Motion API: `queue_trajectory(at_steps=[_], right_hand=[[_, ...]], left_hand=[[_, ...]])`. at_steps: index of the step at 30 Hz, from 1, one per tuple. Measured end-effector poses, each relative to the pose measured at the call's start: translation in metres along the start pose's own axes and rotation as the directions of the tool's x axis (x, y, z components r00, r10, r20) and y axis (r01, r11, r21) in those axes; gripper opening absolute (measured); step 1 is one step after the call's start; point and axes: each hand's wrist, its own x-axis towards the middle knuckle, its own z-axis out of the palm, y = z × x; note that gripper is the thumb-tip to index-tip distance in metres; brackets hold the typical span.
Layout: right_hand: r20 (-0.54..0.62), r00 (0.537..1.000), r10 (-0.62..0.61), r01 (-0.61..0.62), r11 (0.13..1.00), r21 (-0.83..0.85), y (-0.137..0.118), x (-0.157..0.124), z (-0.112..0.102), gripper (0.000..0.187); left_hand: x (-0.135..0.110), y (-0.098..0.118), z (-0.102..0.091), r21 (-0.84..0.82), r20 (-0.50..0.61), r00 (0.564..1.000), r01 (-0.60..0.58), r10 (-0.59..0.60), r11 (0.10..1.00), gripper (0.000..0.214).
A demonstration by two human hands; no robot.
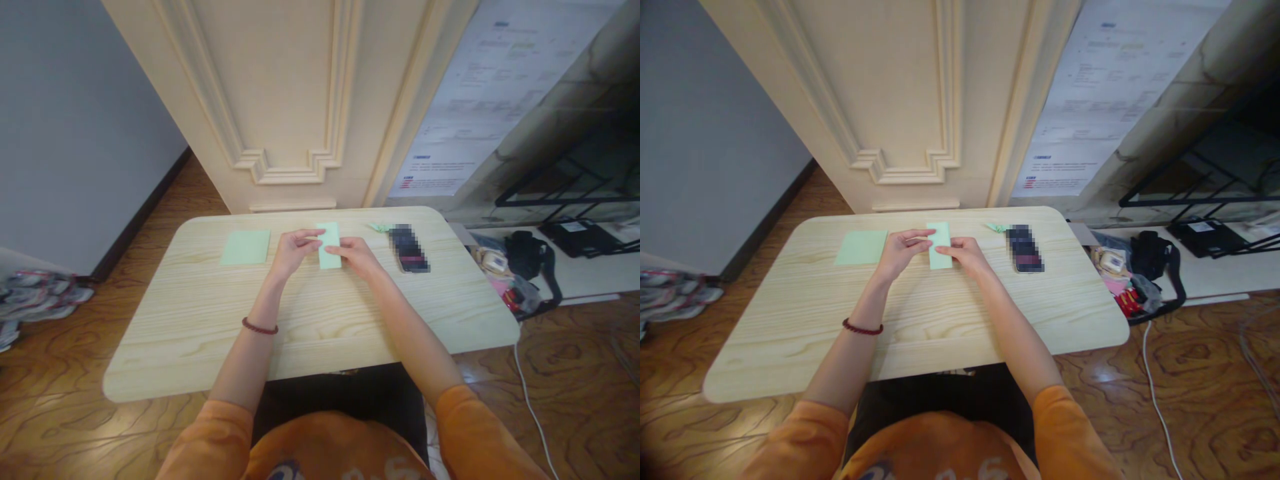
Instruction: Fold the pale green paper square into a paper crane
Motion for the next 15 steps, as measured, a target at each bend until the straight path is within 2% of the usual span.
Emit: queue_trajectory(at_steps=[11,15], right_hand=[[-0.01,1.0,-0.004,0.004,1.0,0.001,-0.0002,-0.0001,-0.0003,0.035],[-0.018,1.0,-0.007,0.007,1.0,-0.01,0.0008,0.0,-0.001,0.037]], left_hand=[[0.0011,-0.0019,0.0021,-0.019,-0.04,0.999,-0.003,0.003,1.0,0.041],[0.0017,-0.0002,0.0044,-0.025,-0.086,0.996,-0.02,0.017,0.999,0.033]])
